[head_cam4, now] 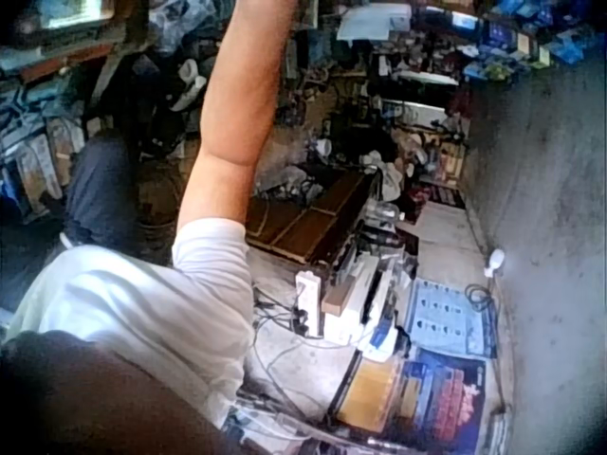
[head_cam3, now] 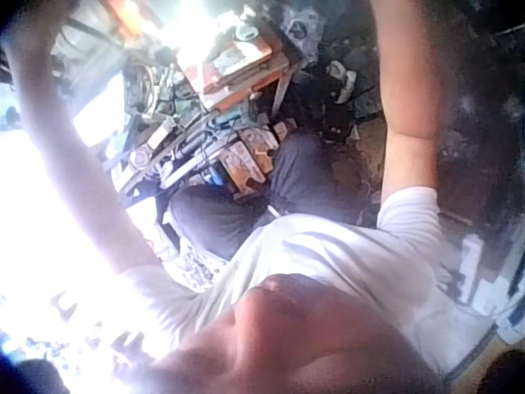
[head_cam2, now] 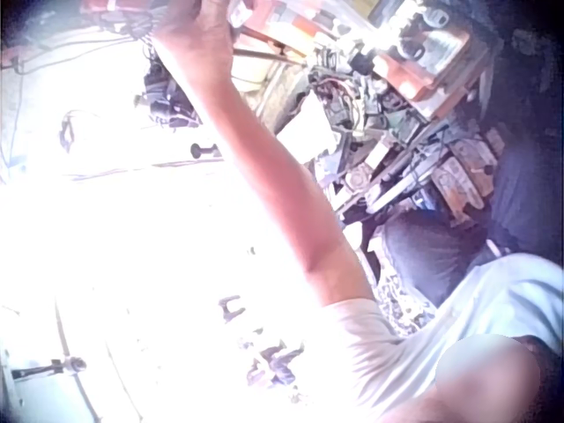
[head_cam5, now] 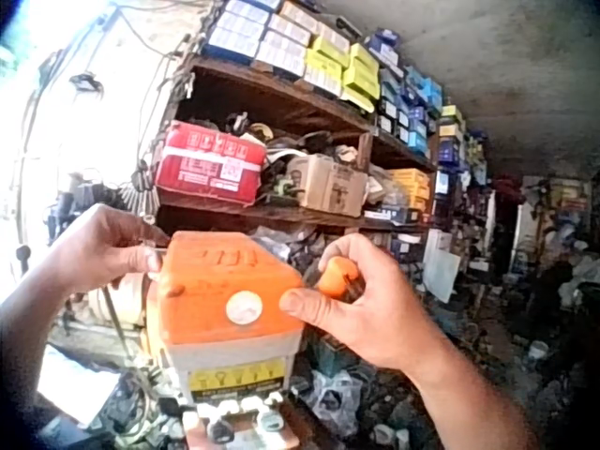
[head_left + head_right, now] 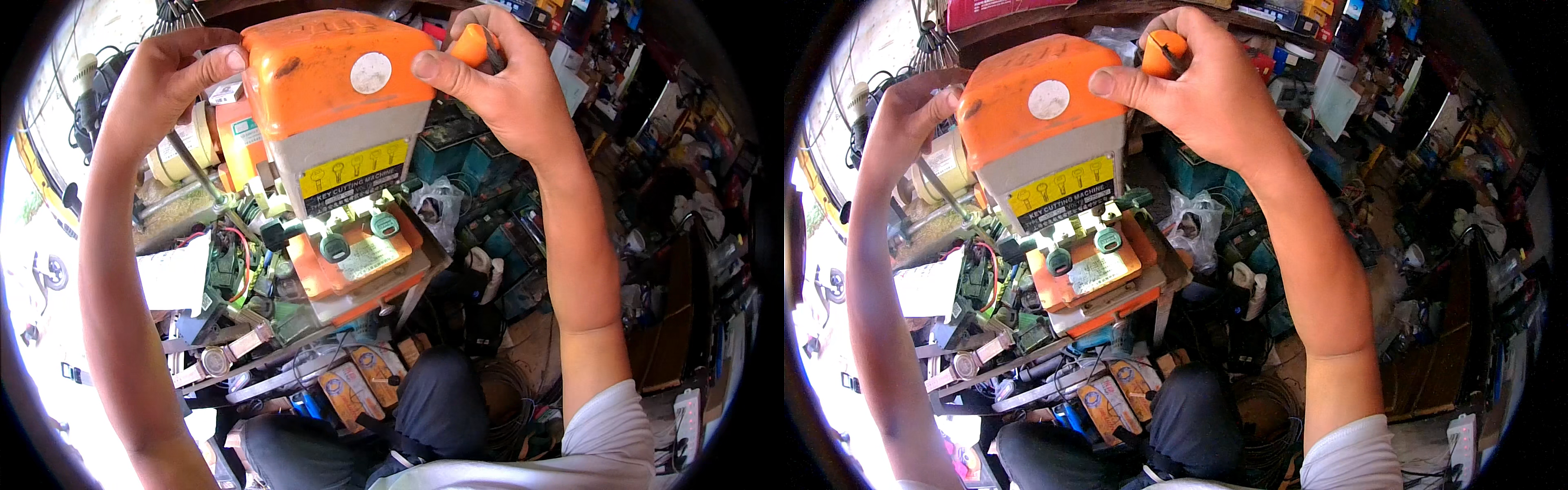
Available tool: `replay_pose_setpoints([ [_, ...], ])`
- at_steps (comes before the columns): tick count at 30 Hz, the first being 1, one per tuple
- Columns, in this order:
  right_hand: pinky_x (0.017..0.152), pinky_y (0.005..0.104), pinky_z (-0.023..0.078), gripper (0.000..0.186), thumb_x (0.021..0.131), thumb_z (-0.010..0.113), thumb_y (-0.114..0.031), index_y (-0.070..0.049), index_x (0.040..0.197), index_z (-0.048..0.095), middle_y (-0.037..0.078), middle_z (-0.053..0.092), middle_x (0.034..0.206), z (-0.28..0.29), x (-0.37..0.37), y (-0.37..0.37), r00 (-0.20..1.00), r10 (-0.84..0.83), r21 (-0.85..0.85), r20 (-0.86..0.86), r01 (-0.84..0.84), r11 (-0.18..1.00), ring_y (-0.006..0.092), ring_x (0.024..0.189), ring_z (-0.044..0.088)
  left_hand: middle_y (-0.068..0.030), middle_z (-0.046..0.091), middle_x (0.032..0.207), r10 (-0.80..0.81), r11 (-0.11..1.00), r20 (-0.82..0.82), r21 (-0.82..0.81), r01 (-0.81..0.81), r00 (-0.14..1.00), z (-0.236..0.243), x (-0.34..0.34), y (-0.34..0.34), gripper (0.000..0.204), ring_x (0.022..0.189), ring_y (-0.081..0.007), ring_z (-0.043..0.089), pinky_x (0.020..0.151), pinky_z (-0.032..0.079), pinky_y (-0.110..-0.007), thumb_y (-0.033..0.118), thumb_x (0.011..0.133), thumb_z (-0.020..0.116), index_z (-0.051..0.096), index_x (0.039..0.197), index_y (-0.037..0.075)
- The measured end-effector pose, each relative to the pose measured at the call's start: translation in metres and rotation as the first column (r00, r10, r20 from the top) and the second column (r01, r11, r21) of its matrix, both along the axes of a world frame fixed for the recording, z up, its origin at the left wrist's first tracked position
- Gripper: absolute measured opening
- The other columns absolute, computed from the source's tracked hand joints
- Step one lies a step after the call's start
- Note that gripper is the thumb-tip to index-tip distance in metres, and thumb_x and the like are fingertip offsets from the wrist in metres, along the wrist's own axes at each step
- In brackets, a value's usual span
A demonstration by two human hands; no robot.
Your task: The person operates a key-cutting machine, repeatedly inserting a key into the machine's vise, lowering the cutting head to shape the key, and then removing the key to inspect it. This cycle is performed multiple times on the same key.
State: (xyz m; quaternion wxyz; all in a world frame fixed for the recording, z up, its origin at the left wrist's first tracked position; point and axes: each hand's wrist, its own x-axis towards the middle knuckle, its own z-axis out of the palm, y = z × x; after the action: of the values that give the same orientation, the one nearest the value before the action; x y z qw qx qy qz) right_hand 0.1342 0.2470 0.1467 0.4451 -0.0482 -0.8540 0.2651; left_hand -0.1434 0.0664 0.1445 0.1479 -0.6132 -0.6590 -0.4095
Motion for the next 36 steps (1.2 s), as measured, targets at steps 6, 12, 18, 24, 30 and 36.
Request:
replay_pose_setpoints([
  [6,0.06,0.0248,0.041,0.048,0.079,0.082,-0.037,-0.004,0.092,0.05,-0.002,0.047,0.078,0.004,0.001,-0.004,1.0,-0.011,-0.038,0.004,0.011,0.999,0.0079,0.07,0.043,-0.002,0.07,0.077,-0.022,0.998,0.017,0.052,0.021,1.0,0.002,0.002,0.001,0.061,0.046,-0.0031,0.047,0.042,0.038,-0.019,0.058,0.079,0.072,0.071,0.11,0.005],
  [12,0.07,0.0226,0.045,0.043,0.083,0.08,-0.033,-0.004,0.103,0.055,-0.002,0.053,0.089,-0.003,0.004,0.003,0.998,-0.048,0.11,0.029,0.045,0.993,0.0073,0.081,0.05,-0.0003,0.066,0.069,0.007,0.992,0.035,0.122,-0.012,0.999,0.0,0.015,-0.001,0.055,0.048,-0.0028,0.046,0.044,0.036,-0.019,0.056,0.078,0.075,0.074,0.101,0.006],
  [18,0.065,0.0234,0.047,0.044,0.08,0.082,-0.035,-0.003,0.097,0.057,-0.001,0.054,0.08,-0.004,0.002,0.002,0.995,-0.094,0.208,-0.027,0.098,0.973,0.0073,0.073,0.051,-0.0006,0.067,0.075,0.024,0.998,0.034,0.059,-0.026,0.999,-0.001,0.01,0.0,0.065,0.047,-0.0027,0.046,0.042,0.037,-0.019,0.061,0.08,0.071,0.07,0.112,0.005],
  [24,0.062,0.0231,0.047,0.049,0.078,0.083,-0.037,-0.001,0.098,0.057,0.0,0.054,0.078,-0.002,0.002,0.0,0.997,-0.047,0.194,-0.054,0.056,0.979,0.0071,0.07,0.051,-0.0005,0.065,0.071,0.079,0.994,0.07,0.064,-0.083,0.994,0.001,0.015,0.0,0.066,0.048,-0.0039,0.047,0.044,0.038,-0.02,0.064,0.08,0.067,0.072,0.107,0.004],
  [30,0.071,0.0237,0.052,0.058,0.078,0.083,-0.035,0.002,0.111,0.055,0.004,0.057,0.087,-0.004,-0.002,0.0,0.996,0.058,0.047,-0.064,-0.055,0.997,0.0104,0.077,0.058,0.0017,0.046,0.05,0.134,0.988,0.177,0.048,-0.145,0.975,0.006,0.029,-0.009,0.072,0.043,-0.0058,0.045,0.044,0.038,-0.021,0.068,0.091,0.049,0.069,0.11,0.002],
  [36,0.071,0.0244,0.048,0.054,0.086,0.075,-0.033,0.003,0.118,0.051,0.004,0.056,0.09,-0.005,0.015,-0.013,0.997,-0.072,-0.03,-0.025,0.071,0.997,0.0103,0.079,0.054,-0.0028,0.059,0.072,-0.405,0.906,0.836,0.312,0.287,0.37,-0.004,0.045,-0.035,0.065,0.052,-0.0105,0.052,0.049,0.044,-0.022,0.056,0.1,0.04,0.059,0.122,-0.001],
])
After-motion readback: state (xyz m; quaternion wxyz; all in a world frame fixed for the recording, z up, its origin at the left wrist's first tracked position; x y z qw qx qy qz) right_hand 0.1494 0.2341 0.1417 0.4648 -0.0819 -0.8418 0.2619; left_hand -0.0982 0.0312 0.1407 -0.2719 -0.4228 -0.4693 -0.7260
